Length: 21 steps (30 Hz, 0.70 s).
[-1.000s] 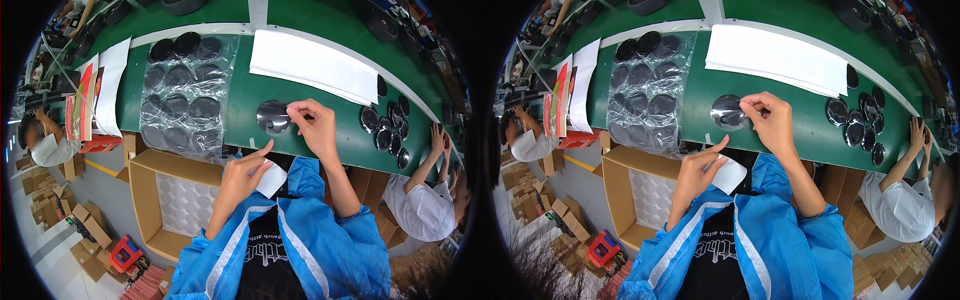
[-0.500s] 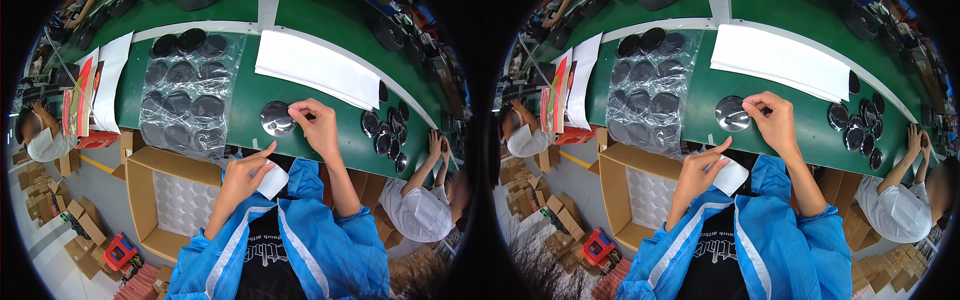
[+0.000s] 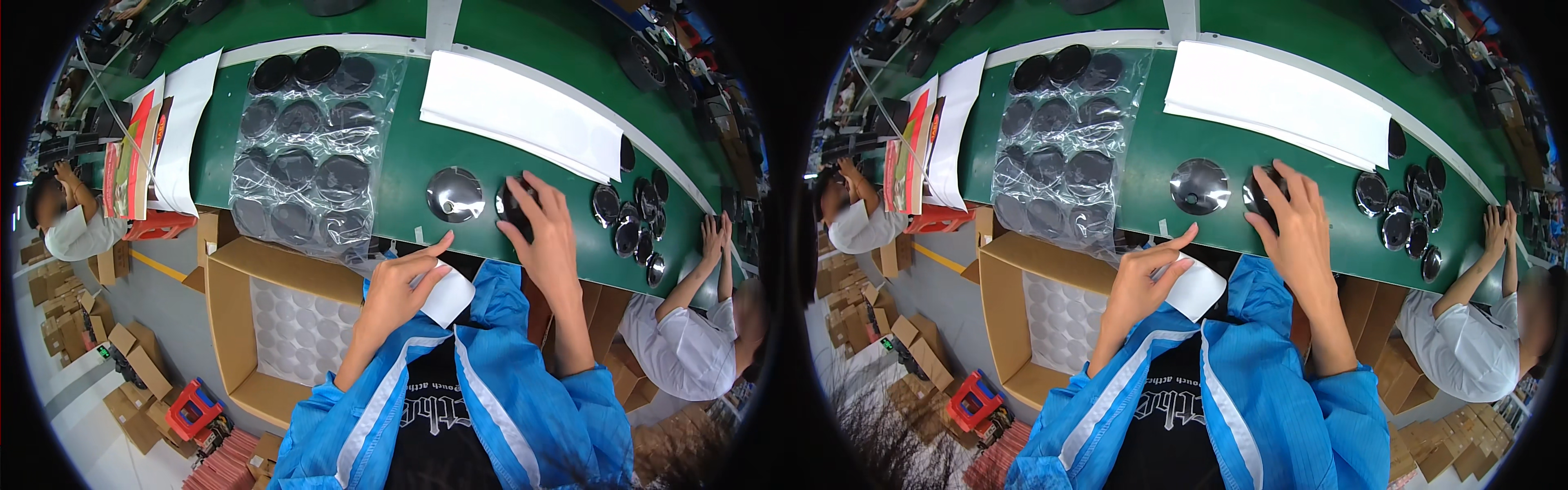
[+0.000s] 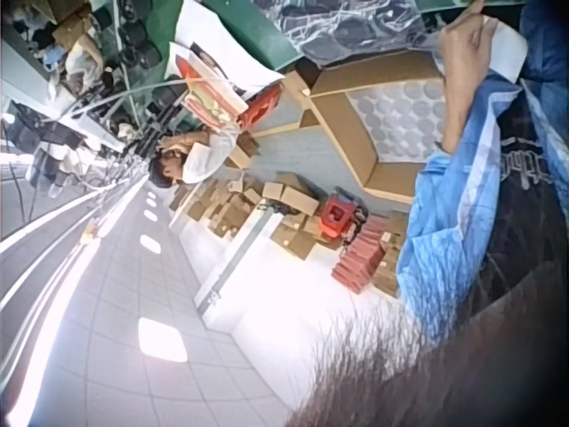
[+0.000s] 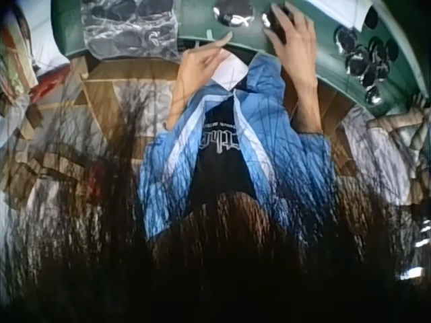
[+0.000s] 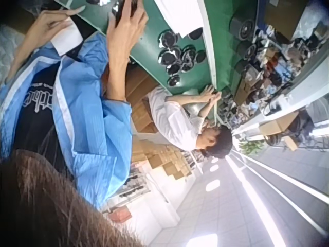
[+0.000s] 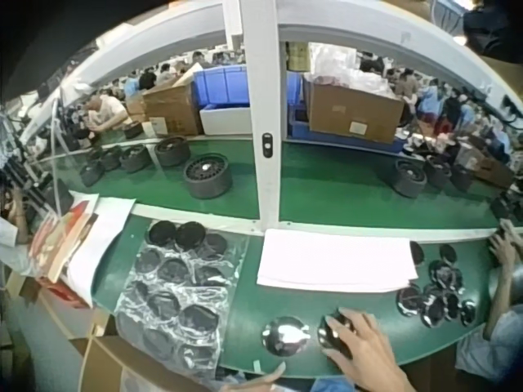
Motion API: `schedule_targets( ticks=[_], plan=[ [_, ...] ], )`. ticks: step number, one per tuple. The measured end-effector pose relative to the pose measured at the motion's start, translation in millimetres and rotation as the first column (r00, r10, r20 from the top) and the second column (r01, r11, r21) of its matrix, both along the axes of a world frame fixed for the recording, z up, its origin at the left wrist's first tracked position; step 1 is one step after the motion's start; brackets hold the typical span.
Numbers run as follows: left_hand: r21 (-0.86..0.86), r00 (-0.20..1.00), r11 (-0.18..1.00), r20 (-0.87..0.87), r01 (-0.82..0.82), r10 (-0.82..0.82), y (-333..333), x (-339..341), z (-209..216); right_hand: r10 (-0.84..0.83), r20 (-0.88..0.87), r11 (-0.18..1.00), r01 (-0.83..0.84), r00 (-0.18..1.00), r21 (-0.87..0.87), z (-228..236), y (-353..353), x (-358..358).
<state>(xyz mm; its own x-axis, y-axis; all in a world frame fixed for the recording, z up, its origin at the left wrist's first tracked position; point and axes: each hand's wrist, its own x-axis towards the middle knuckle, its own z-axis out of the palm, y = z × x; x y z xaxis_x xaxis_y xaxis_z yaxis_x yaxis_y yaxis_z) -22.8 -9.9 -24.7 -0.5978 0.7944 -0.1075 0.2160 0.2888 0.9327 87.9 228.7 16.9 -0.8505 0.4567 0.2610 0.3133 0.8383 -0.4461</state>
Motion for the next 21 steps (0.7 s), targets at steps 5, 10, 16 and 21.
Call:
schedule_targets(
  ticks=[5,10,16,21],
  plan=[
    [0.072,0.997,0.997,0.071,-0.018,0.012,-4,-1,0,0.000,0.147,0.996,0.014,0.989,-0.089,-2,10,-1],
    [0.061,0.976,0.990,0.184,-0.130,0.116,-13,4,-3,0.146,-0.112,0.967,-0.166,0.983,-0.191,7,-20,-37],
    [0.075,0.963,0.989,0.247,-0.128,0.106,-13,2,-2,0.195,0.062,0.979,-0.191,0.979,-0.065,-14,-20,-53],
    [0.066,0.930,0.983,0.340,-0.174,0.141,-26,0,3,-0.070,0.116,0.997,0.069,0.991,0.017,7,41,4]
  ],
)
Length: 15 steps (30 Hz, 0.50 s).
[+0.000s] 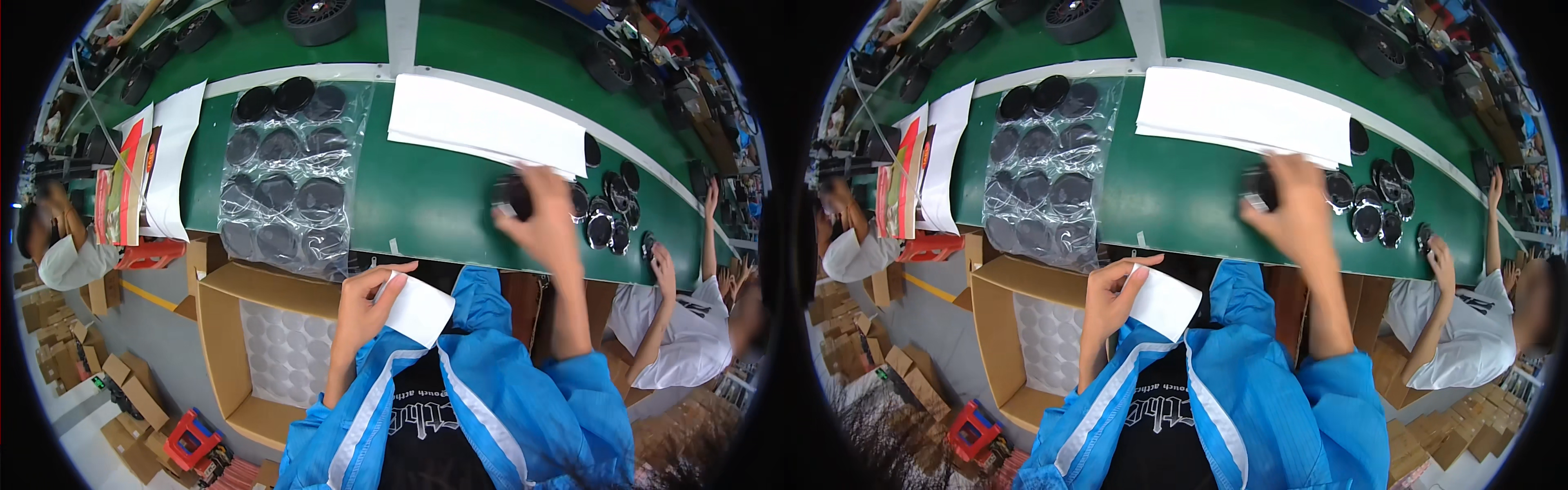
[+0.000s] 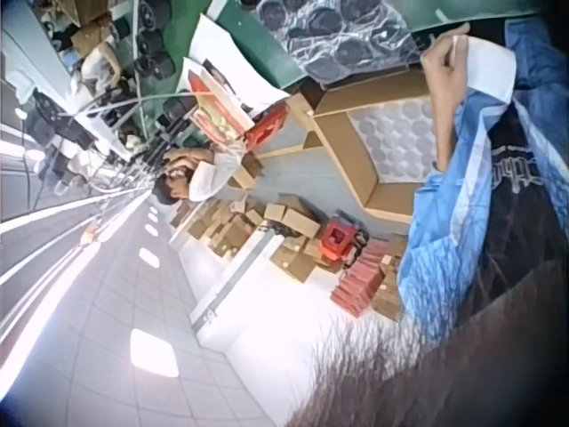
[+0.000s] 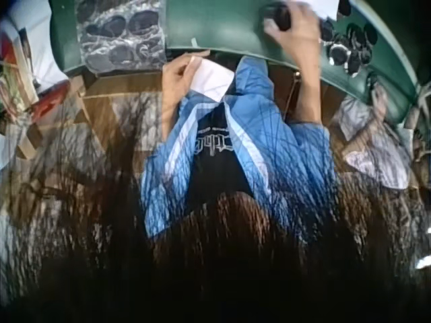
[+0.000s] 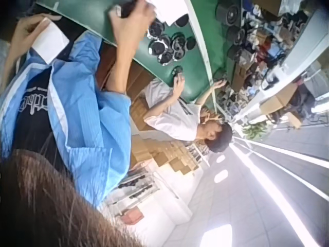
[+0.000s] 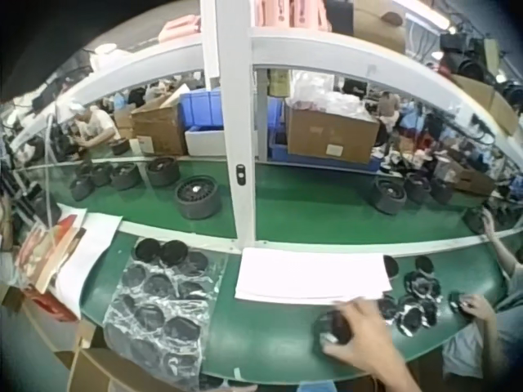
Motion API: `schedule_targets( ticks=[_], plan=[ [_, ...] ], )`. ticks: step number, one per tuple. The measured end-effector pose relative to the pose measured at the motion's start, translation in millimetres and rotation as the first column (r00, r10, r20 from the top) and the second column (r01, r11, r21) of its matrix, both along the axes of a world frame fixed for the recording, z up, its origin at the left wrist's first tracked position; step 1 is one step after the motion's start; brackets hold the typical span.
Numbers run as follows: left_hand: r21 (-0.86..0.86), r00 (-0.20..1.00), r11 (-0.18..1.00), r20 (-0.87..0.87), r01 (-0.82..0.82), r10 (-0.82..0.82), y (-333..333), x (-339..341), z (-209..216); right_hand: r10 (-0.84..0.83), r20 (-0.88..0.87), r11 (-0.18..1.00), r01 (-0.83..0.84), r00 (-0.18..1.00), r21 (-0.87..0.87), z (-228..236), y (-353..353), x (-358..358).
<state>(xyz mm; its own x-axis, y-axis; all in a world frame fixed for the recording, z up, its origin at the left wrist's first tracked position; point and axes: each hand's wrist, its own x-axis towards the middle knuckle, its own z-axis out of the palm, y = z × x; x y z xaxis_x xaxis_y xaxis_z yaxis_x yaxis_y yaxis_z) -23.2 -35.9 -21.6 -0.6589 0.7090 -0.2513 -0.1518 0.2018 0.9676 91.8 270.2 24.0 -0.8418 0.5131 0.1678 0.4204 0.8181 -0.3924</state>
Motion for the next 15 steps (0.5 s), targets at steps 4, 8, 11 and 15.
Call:
schedule_targets(
  ticks=[4,8,11,15],
  plan=[
    [0.081,0.999,0.996,0.032,0.027,-0.030,13,0,0,-0.309,0.022,0.940,0.302,0.951,0.159,-21,86,93],
    [0.048,0.998,0.998,0.029,0.045,-0.047,10,-6,4,-0.296,-0.120,0.925,0.315,0.948,0.211,-41,103,108],
    [0.070,0.998,0.997,0.065,0.015,-0.020,-7,-7,4,-0.311,-0.301,0.876,0.395,0.901,0.277,-40,88,78],
    [-0.254,0.972,0.948,-0.082,0.192,-0.219,-71,-24,-40,-0.046,-0.314,0.998,0.059,0.948,0.031,-15,2,-7]
  ],
)
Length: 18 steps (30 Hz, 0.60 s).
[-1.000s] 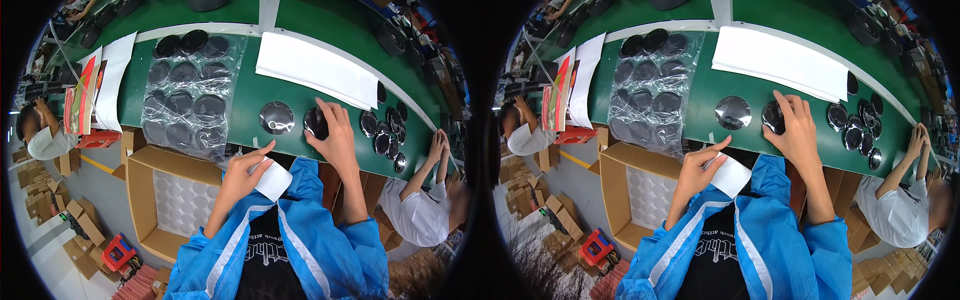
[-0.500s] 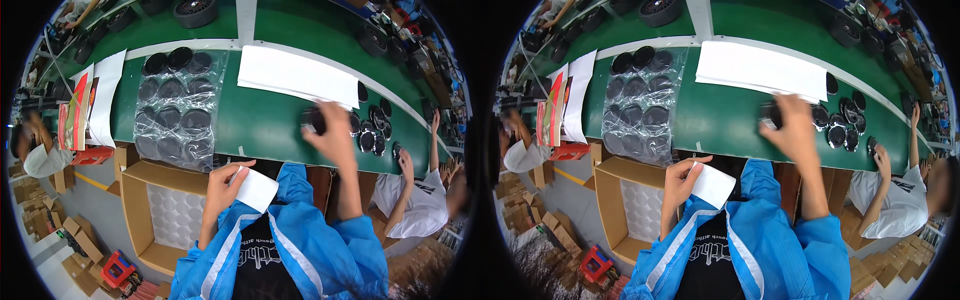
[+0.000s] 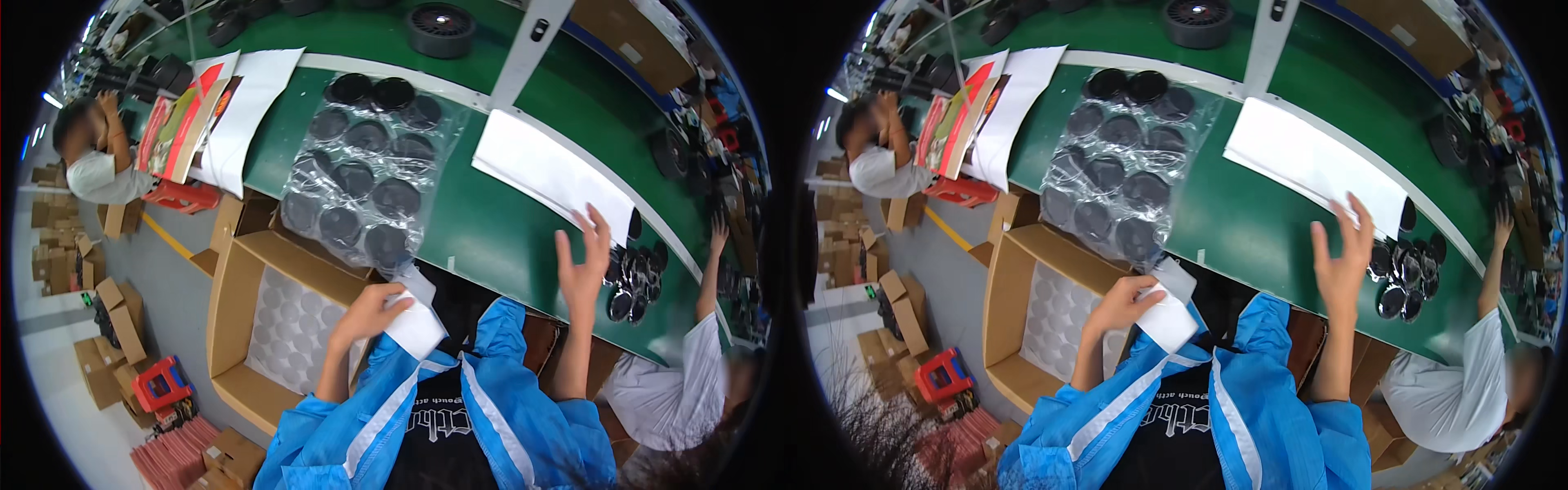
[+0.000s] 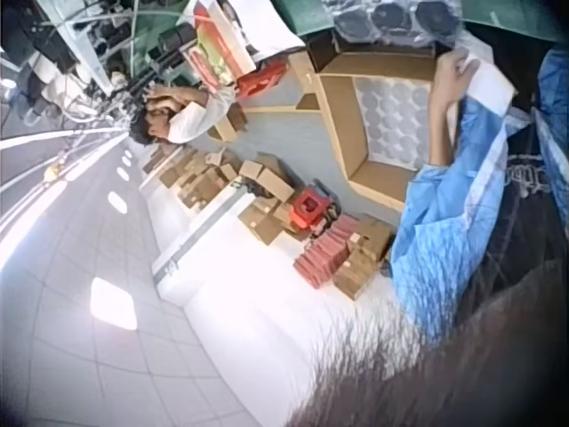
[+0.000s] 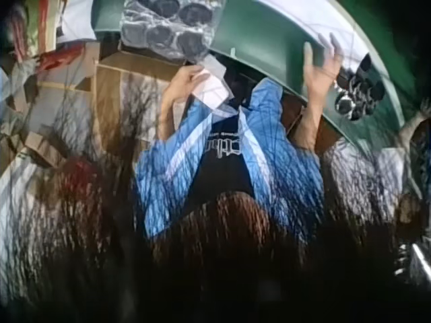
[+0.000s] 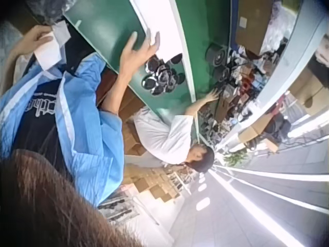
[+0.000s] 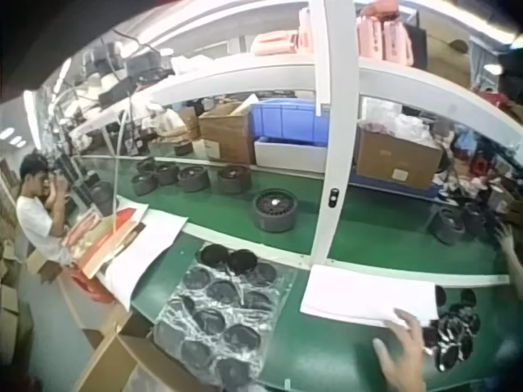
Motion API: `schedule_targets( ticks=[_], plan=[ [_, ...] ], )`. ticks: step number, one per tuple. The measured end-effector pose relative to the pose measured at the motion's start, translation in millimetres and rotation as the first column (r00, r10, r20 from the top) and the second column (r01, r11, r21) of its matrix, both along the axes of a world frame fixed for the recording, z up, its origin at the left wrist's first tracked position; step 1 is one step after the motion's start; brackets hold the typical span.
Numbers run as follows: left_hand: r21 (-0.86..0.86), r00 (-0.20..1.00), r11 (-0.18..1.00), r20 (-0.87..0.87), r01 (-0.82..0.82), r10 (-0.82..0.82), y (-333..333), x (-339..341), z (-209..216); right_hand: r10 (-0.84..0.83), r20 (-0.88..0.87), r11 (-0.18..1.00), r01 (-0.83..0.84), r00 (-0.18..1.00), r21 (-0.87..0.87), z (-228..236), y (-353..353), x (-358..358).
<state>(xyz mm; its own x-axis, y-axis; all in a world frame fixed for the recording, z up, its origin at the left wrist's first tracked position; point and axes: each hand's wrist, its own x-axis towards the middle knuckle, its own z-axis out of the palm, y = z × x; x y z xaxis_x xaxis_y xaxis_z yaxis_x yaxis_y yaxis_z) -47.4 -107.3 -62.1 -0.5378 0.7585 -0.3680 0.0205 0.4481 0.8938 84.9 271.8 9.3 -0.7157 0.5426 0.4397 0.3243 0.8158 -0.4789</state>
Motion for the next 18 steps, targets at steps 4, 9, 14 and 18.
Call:
schedule_targets(
  ticks=[4,9,14,18],
  plan=[
    [-0.161,0.950,0.986,-0.313,-0.050,-0.003,-80,-54,-87,0.202,0.025,0.974,-0.199,0.979,-0.106,-6,-42,-35],
    [0.225,0.493,0.594,-0.377,-0.772,0.784,-93,-149,-155,0.322,0.034,0.929,-0.309,0.946,-0.202,-13,-67,-41],
    [0.503,0.380,0.364,-0.075,-0.784,0.922,-65,-176,-170,0.324,0.059,0.935,-0.311,0.944,-0.172,-14,-69,-27],
    [0.108,0.590,0.634,-0.271,-0.766,0.760,-113,-169,-185,0.315,0.076,0.936,-0.296,0.946,-0.192,-22,-66,-19]
  ],
)
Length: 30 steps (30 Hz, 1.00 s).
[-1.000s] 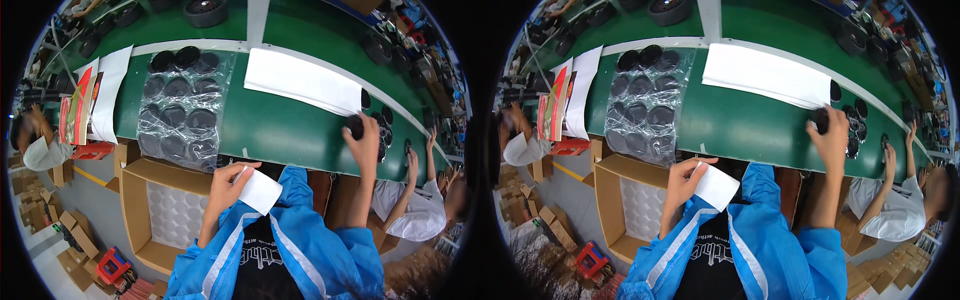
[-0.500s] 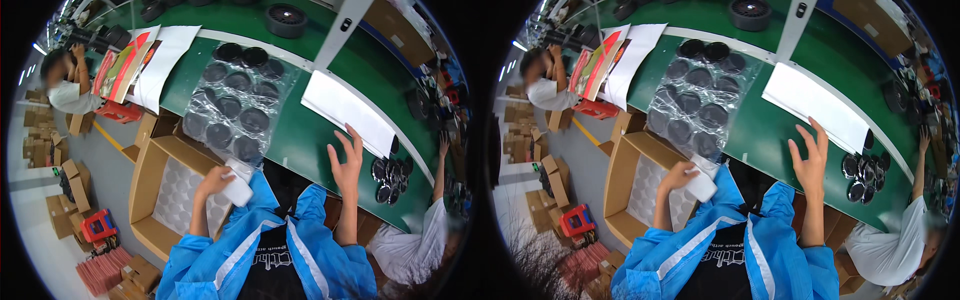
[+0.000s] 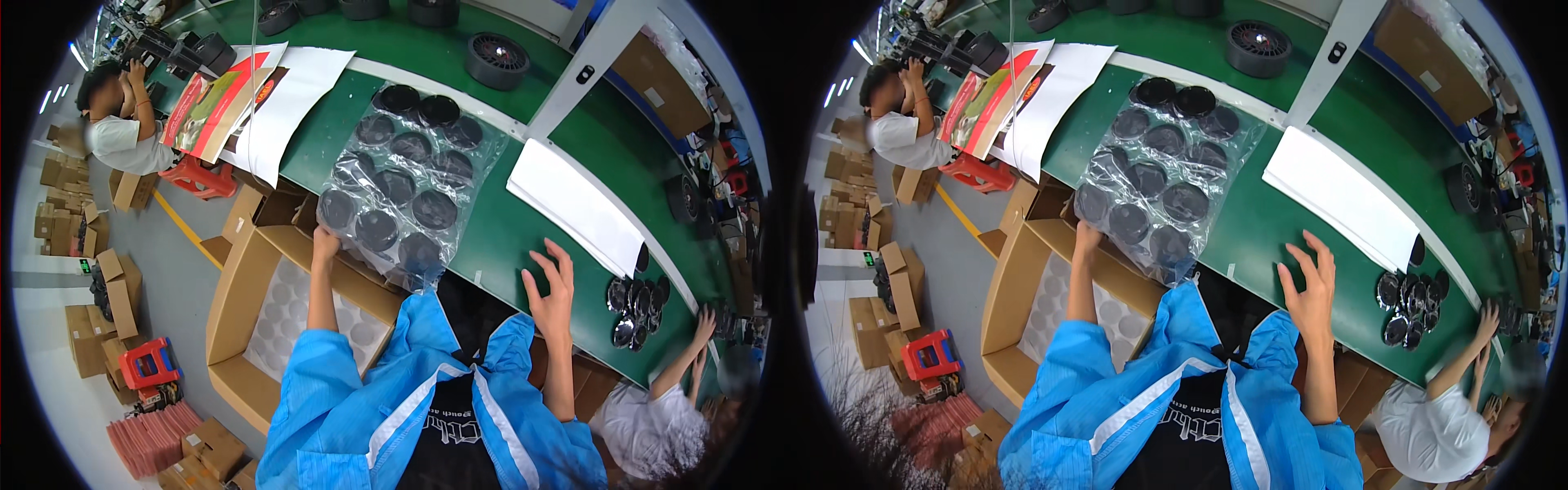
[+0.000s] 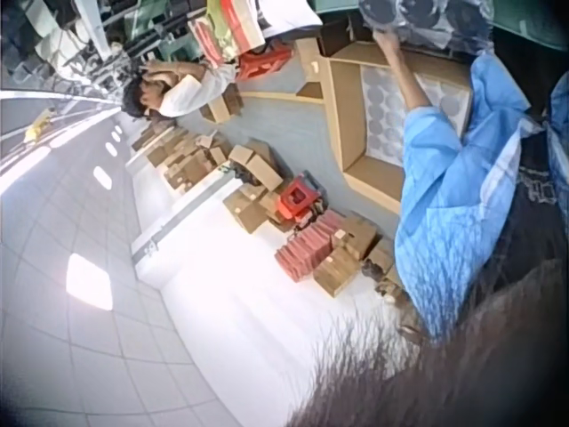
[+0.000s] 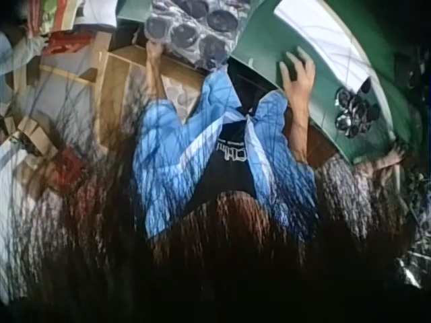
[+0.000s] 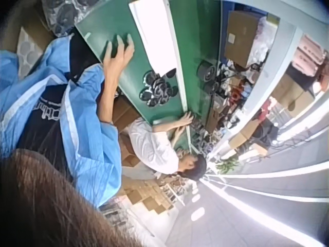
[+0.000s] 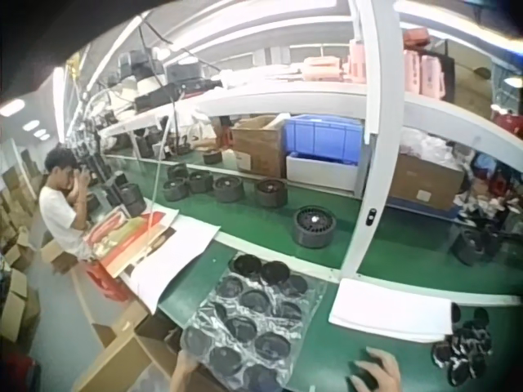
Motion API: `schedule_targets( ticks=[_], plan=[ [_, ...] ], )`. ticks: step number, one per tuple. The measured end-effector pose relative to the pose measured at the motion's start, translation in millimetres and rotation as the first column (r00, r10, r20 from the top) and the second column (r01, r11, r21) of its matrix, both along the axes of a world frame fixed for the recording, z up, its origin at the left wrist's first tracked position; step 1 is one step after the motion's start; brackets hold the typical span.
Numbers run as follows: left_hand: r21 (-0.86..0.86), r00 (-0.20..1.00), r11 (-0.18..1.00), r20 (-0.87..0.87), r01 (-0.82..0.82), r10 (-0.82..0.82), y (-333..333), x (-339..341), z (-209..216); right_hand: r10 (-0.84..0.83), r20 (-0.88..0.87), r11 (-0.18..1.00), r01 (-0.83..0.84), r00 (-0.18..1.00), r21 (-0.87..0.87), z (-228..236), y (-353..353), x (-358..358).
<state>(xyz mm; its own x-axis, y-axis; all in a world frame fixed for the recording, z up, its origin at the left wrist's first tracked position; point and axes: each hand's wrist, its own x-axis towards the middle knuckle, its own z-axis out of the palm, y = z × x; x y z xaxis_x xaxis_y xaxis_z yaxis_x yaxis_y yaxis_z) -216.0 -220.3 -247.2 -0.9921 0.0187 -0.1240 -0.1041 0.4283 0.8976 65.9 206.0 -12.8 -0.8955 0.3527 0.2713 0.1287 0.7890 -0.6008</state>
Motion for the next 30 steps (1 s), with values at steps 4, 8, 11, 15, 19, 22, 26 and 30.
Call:
schedule_targets(
  ticks=[4,8,11,15,19,22,26,30],
  plan=[
    [0.226,0.921,0.931,-0.203,-0.286,0.333,30,44,67,-0.033,0.023,0.999,0.033,0.999,0.015,0,13,-8],
    [0.015,0.818,0.998,-0.573,-0.058,0.056,113,72,219,0.208,-0.122,0.974,-0.217,0.970,-0.061,30,2,-88],
    [-0.468,0.719,0.855,-0.514,0.222,-0.468,180,74,236,0.345,-0.305,0.926,-0.375,0.888,-0.046,42,-18,-207],
    [-0.571,0.717,0.787,-0.445,0.235,-0.537,224,89,202,0.440,-0.276,0.887,-0.367,0.855,0.278,-20,14,-320],
    [-0.584,0.740,0.785,-0.432,0.206,-0.515,208,95,197,0.614,-0.113,0.780,-0.579,0.781,0.236,-27,34,-350],
    [-0.582,0.734,0.780,-0.422,0.231,-0.532,208,98,200,0.502,-0.097,0.864,-0.502,0.859,0.029,-4,42,-373],
    [-0.570,0.732,0.757,-0.360,0.319,-0.579,202,103,202,0.149,-0.263,0.963,-0.200,0.953,-0.178,21,40,-380],
    [-0.536,0.720,0.771,-0.376,0.345,-0.584,203,94,207,0.041,-0.651,0.990,-0.118,0.758,-0.075,46,29,-361]
  ],
)
